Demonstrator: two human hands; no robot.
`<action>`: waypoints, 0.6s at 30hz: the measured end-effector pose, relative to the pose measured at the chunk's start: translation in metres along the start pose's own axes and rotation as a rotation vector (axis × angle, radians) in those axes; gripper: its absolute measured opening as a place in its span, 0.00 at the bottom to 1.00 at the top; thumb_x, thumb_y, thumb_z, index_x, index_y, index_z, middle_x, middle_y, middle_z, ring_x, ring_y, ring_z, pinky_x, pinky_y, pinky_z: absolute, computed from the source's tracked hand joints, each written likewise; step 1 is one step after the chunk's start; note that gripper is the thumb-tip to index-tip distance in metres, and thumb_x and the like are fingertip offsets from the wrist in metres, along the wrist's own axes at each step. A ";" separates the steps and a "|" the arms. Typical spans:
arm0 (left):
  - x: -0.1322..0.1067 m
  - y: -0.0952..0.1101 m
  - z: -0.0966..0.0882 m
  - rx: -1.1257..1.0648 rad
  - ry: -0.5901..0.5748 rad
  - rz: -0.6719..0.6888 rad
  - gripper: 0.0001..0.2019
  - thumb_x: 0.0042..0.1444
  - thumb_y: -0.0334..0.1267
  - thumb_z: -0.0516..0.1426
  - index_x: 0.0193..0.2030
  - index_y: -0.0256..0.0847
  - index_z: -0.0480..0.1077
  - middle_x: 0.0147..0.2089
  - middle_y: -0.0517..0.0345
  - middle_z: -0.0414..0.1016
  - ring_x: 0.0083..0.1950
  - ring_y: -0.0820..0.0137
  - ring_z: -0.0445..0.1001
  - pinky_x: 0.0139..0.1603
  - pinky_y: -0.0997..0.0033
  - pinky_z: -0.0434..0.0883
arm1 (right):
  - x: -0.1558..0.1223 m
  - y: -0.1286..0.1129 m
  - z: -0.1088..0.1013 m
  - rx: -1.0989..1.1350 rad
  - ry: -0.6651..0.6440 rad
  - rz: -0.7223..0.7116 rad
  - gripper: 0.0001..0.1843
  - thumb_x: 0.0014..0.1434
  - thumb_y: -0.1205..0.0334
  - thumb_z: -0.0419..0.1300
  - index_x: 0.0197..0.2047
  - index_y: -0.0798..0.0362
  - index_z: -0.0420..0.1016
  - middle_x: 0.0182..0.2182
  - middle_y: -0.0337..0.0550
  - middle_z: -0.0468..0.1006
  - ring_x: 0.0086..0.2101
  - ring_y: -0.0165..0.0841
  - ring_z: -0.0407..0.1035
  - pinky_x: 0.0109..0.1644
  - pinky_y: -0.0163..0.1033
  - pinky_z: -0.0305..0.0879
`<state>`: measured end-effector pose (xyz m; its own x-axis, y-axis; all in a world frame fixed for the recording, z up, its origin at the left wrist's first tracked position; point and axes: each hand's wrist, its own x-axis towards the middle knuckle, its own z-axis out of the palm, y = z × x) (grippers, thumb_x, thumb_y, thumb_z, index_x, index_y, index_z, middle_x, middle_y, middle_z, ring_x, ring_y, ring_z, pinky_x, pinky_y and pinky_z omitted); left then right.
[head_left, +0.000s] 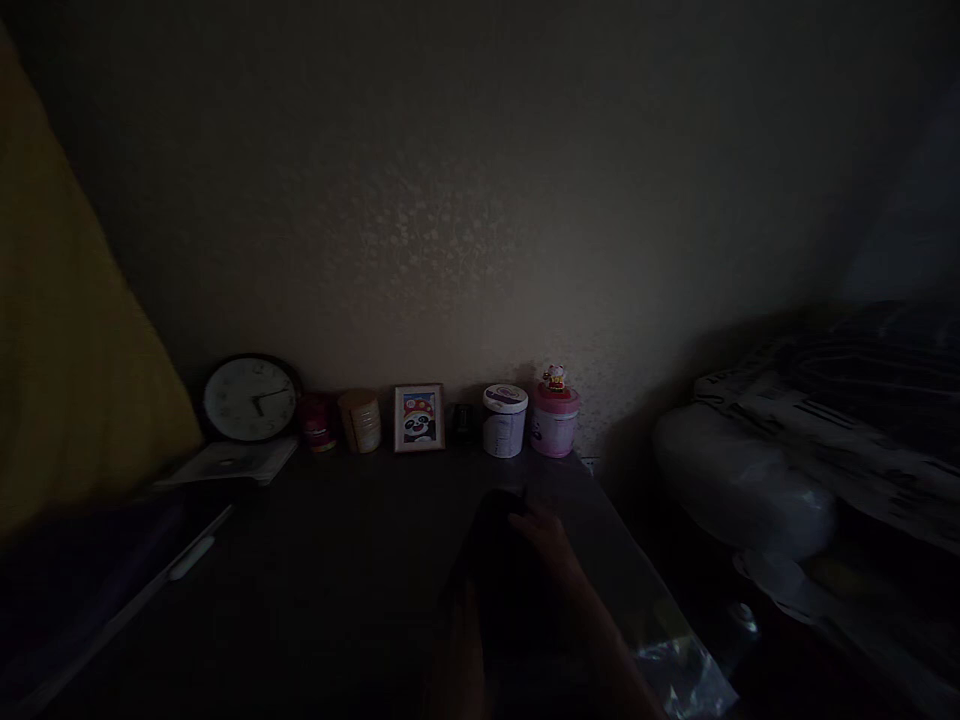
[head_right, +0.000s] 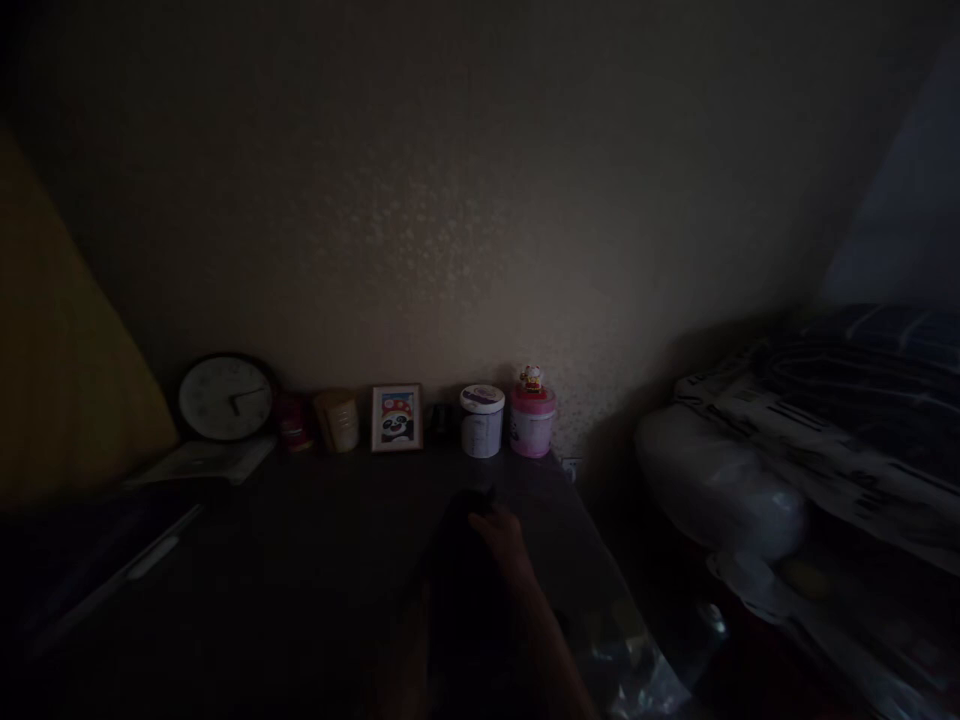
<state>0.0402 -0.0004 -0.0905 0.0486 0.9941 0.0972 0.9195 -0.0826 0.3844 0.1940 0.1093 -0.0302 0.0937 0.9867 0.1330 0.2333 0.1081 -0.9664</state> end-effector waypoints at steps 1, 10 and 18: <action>0.000 0.001 0.000 0.005 0.001 0.001 0.20 0.56 0.45 0.52 0.53 0.40 0.61 0.56 0.51 0.62 0.54 0.65 0.64 0.53 0.54 0.63 | 0.002 -0.002 0.007 -0.009 0.004 0.006 0.20 0.41 0.52 0.61 0.33 0.60 0.74 0.23 0.41 0.74 0.27 0.35 0.69 0.28 0.35 0.62; 0.000 0.005 0.000 0.025 -0.004 0.008 0.19 0.55 0.44 0.52 0.51 0.39 0.62 0.53 0.52 0.64 0.50 0.67 0.66 0.50 0.58 0.66 | 0.013 0.017 0.059 -0.419 -0.005 0.041 0.24 0.46 0.59 0.60 0.47 0.62 0.70 0.32 0.47 0.77 0.35 0.36 0.71 0.36 0.34 0.62; -0.004 -0.004 -0.006 0.007 0.048 0.026 0.19 0.55 0.46 0.52 0.52 0.39 0.62 0.54 0.52 0.64 0.51 0.66 0.66 0.51 0.56 0.65 | 0.009 0.015 0.062 -0.694 -0.116 -0.014 0.19 0.55 0.55 0.53 0.48 0.57 0.69 0.35 0.48 0.78 0.38 0.36 0.71 0.36 0.33 0.60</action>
<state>0.0336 -0.0048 -0.0868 0.0542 0.9870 0.1514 0.9207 -0.1081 0.3749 0.1380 0.1274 -0.0571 -0.0091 0.9965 0.0830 0.8011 0.0570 -0.5959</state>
